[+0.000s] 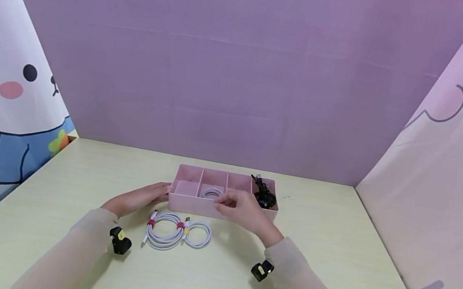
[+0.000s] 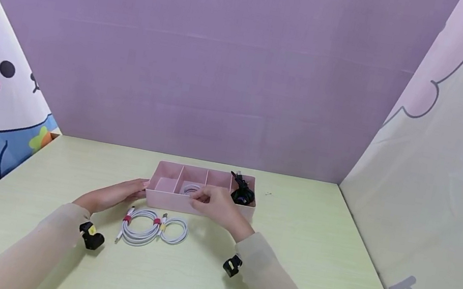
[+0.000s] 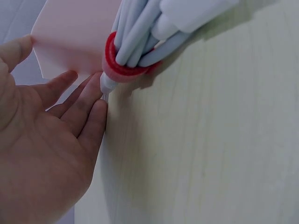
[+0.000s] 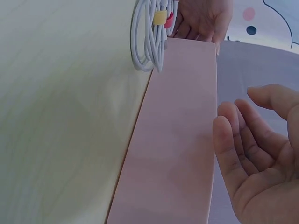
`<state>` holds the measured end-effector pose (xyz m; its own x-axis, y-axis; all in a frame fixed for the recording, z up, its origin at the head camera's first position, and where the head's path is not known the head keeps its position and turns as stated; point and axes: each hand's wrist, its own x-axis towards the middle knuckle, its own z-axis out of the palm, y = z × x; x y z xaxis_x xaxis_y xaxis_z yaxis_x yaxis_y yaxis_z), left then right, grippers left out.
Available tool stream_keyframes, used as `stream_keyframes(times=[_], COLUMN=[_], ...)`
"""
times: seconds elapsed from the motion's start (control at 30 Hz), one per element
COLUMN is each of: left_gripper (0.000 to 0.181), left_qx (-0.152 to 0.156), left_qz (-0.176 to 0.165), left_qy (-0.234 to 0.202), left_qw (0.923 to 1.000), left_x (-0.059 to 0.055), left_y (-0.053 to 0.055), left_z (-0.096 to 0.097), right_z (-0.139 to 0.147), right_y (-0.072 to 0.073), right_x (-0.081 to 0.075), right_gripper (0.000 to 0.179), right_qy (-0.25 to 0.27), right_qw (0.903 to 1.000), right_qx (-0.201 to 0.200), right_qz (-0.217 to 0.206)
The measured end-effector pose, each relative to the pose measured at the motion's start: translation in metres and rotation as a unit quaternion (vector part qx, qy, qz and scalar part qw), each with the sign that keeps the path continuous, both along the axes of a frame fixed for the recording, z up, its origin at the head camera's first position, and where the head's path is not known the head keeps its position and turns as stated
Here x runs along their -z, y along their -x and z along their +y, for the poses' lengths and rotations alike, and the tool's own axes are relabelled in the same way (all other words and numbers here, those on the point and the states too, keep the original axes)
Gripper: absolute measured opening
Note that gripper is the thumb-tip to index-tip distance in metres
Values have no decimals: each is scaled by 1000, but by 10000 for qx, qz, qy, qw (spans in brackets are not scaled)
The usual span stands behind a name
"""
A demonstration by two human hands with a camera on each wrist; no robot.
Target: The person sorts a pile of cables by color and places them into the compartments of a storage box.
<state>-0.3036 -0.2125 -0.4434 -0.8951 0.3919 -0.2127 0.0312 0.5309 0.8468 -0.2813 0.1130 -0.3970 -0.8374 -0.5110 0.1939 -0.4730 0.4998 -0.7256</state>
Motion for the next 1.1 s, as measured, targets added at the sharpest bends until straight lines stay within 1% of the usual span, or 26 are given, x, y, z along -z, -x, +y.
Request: stream_keyframes(times=[0.2,0.47,0.7,0.9,1.1], left_gripper=[71,69,79,70,69], left_qx=[37,16,-5,65,80], left_qz=[47,23,2,56,77], left_qy=[42,48,65,36,35], left_qw=[10000,10000,10000,10000,9999], left_x=[1,-1,-1,2,2], left_y=[0,-2,-2,-1,-2], left_z=[-1,0,0,-1,-2], right_z=[0,0,-2,-5,-7], right_y=[0,-4,-7,-9,-11], right_x=[5,8,14,19,26], right_gripper=[13,15,17,18,22], right_qy=[-221,-230,-393,-535,-646], right_qw=[9997,9988,9981,9971,9949], right_qx=[-126,-164,-220,-167,-97], right_qz=[-21,-392,-429,-524,-764])
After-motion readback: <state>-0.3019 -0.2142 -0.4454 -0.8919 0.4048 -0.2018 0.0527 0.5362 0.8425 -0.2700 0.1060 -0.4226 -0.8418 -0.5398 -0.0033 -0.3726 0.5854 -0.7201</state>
